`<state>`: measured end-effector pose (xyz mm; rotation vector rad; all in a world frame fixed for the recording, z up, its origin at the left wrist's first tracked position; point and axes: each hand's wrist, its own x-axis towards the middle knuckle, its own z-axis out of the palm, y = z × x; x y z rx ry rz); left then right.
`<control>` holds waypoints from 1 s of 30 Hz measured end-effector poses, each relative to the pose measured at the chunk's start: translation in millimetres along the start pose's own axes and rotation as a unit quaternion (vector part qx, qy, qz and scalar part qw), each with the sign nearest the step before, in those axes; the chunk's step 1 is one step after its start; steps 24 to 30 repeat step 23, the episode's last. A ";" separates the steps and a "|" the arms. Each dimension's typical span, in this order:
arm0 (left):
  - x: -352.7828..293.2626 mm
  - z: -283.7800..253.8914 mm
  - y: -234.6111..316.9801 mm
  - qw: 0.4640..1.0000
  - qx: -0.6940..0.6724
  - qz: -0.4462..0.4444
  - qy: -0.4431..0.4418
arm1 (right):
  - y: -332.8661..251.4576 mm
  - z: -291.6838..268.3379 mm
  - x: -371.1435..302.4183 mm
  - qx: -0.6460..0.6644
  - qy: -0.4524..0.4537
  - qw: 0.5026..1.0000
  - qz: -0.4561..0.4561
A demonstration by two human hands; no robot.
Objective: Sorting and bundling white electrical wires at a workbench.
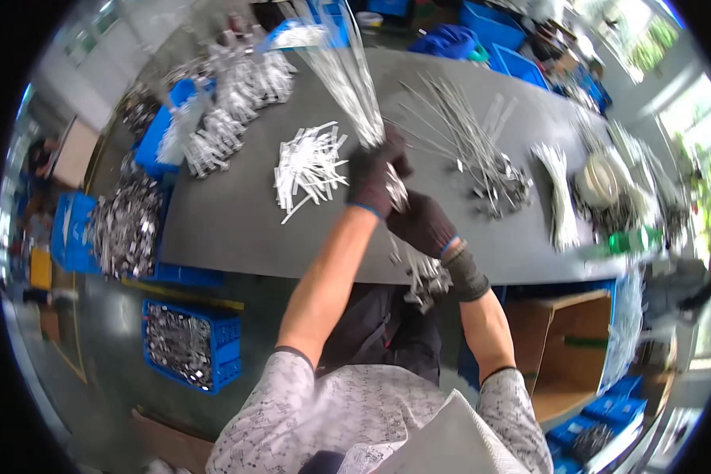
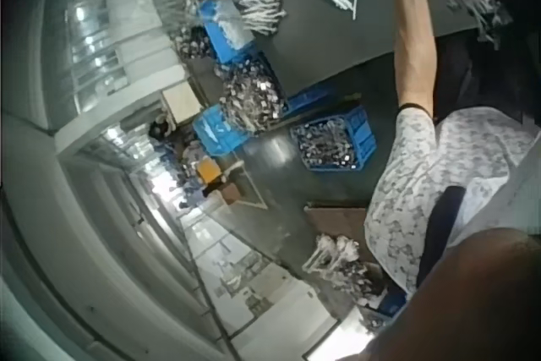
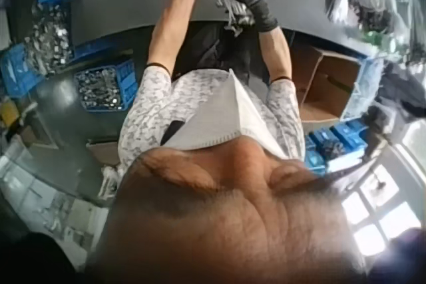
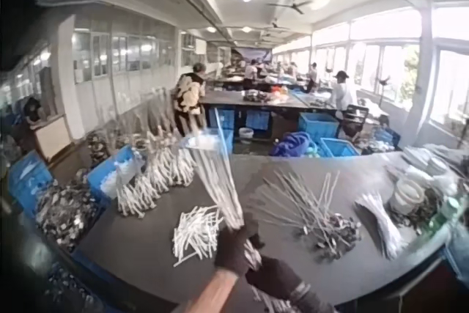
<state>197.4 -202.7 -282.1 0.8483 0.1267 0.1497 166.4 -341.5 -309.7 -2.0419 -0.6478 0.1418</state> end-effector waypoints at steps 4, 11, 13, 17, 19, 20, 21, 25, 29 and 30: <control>-14.9 17.7 25.9 0.967 0.151 0.200 -0.054 | -25.8 -18.7 -20.3 -0.095 0.145 0.980 -0.101; 8.4 12.6 -7.6 0.957 0.184 0.126 0.185 | 134.1 -56.0 -109.8 0.024 0.327 0.921 0.210; 26.1 8.8 1.5 0.900 0.308 0.121 0.284 | 199.1 -81.2 -158.9 -0.052 0.400 0.869 0.287; 15.7 6.3 -6.1 0.965 0.125 0.213 0.088 | 300.6 -149.8 -225.9 -0.237 0.448 0.786 0.354; 24.0 14.3 -17.7 0.925 0.297 0.235 0.043 | 338.5 -190.0 -232.3 -0.281 0.453 0.770 0.351; 31.1 18.8 -22.6 0.923 0.304 0.231 0.054 | 353.3 -203.8 -229.7 -0.349 0.454 0.748 0.336; 38.7 23.3 -27.5 0.935 0.276 0.199 0.099 | 365.3 -217.7 -226.2 -0.336 0.452 0.755 0.336; 55.5 32.3 -36.1 0.943 0.249 0.169 0.143 | 383.9 -245.7 -215.5 -0.334 0.350 0.741 0.465; 55.5 32.3 -36.1 0.943 0.249 0.169 0.143 | 383.9 -245.7 -215.5 -0.334 0.350 0.741 0.465; 55.5 32.3 -36.1 0.943 0.249 0.169 0.143 | 383.9 -245.7 -215.5 -0.334 0.350 0.741 0.465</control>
